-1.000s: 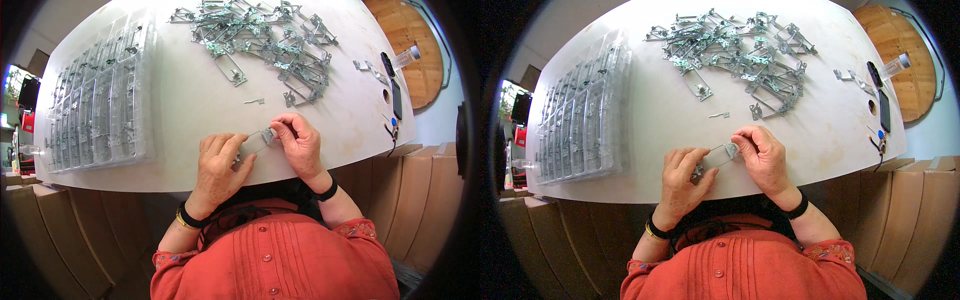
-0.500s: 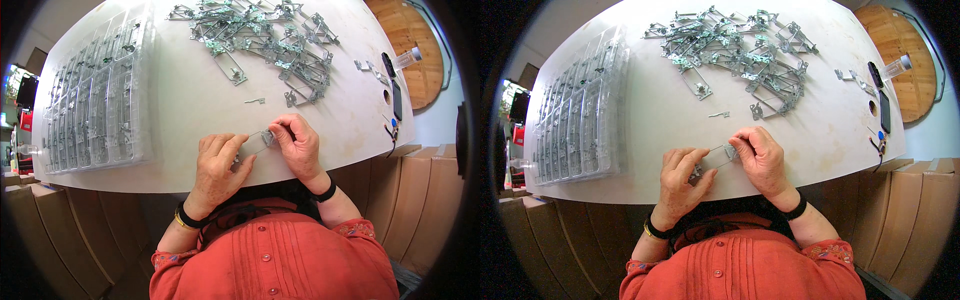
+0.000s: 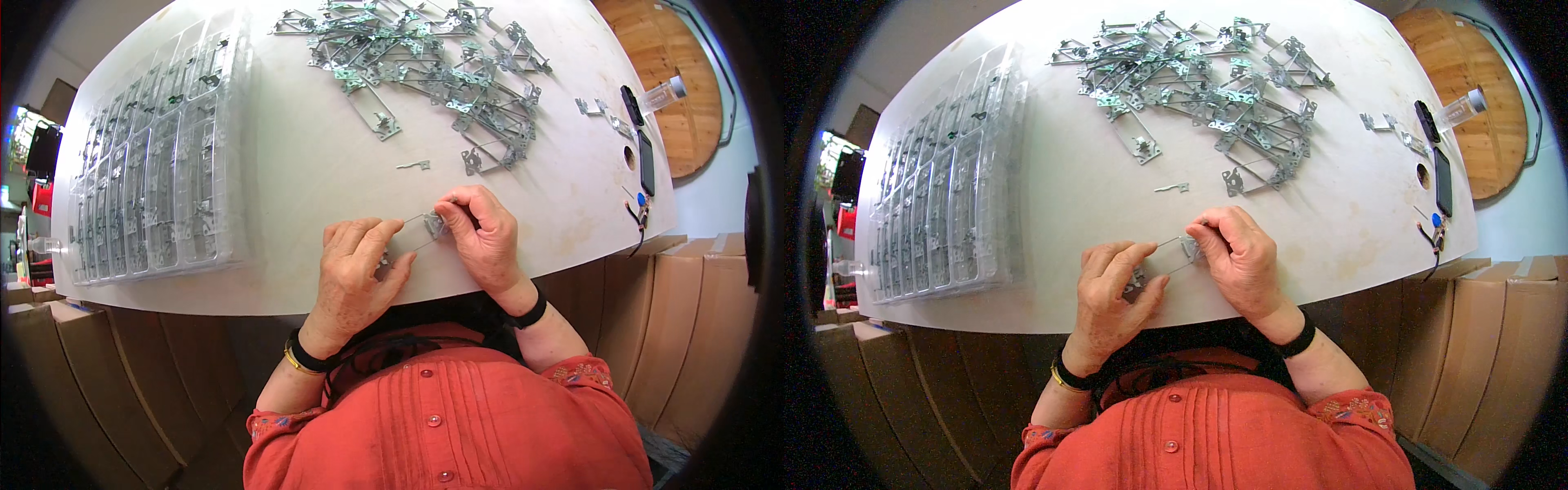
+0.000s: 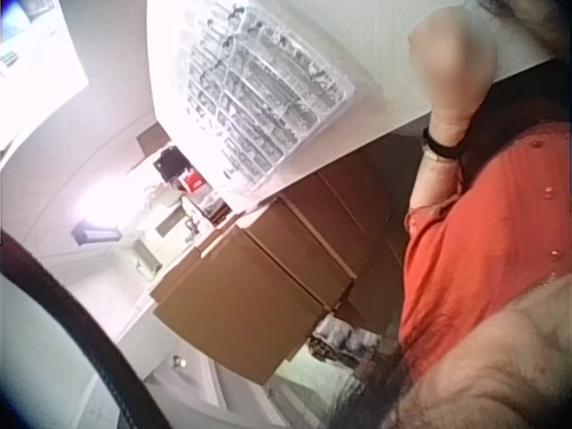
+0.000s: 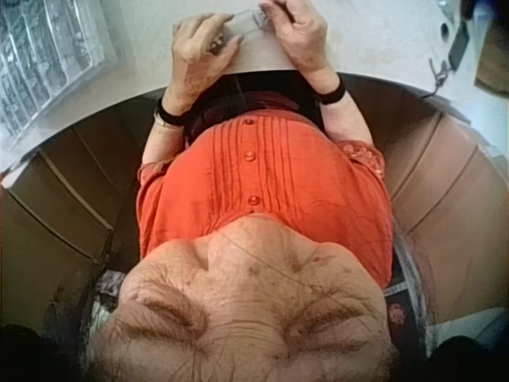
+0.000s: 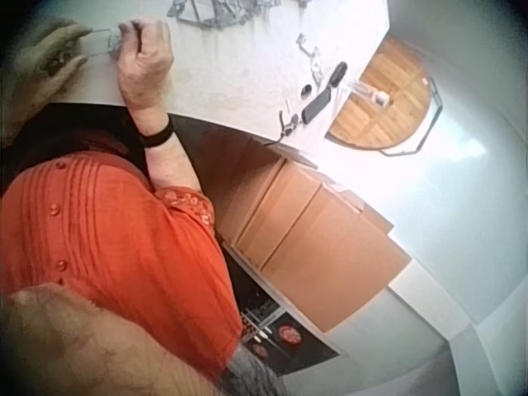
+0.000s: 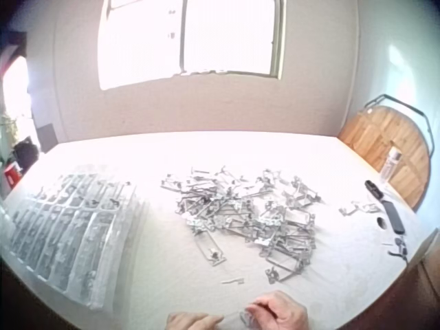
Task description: The person assembles small metal hardware components by hand at a white table. They pick up individual metal frames and pins, insert the pins into the frames, and place the assembled units into a clear plastic organizer tray. The process is repeated for multiple units throughout the clip.
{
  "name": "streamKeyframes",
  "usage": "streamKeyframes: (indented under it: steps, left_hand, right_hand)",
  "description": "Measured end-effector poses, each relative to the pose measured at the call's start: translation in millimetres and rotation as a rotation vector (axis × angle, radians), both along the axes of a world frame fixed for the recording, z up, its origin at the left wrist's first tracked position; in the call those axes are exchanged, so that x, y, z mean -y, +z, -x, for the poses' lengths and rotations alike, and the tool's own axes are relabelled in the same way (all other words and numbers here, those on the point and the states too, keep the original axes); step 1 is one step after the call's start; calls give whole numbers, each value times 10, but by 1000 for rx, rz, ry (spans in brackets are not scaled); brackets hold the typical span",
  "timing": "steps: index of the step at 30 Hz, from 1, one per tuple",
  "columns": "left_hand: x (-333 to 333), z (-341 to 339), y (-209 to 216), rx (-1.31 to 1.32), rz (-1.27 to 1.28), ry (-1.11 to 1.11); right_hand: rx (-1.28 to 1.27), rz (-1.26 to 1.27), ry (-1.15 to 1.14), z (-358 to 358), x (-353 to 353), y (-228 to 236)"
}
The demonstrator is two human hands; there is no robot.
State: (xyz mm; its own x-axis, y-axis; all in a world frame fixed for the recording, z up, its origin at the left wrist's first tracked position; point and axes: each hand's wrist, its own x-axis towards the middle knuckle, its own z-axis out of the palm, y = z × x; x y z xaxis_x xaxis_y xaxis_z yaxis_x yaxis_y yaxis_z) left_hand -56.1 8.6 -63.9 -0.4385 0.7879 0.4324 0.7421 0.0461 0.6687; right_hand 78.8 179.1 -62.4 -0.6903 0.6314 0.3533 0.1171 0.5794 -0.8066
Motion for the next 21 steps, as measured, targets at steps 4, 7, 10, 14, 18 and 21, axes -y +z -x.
streamKeyframes:
  steps: [4, 7, 10, 14, 18, 21]
  left_hand:
    - [1, 1, 3, -6, 5, 1]
    - [1, 3, 1, -7, -1, 2]
    - [2, 3, 2, 1, 4, 2]
    - [3, 2, 5, -6, 6, 3]
    - [-1, 0, 3, -8, 4, 5]
    - [0, -5, 5, -5, 5, 9]
  right_hand:
    - [7, -2, 1, -1, -3, -4]
    - [27, -3, 4, -14, -12, -18]
    - [12, -1, 8, -9, -16, -23]
    - [15, -9, 18, -2, -16, 4]
    - [-6, -62, 47, 21, -19, 27]
    - [-22, -58, 60, 19, -15, 37]
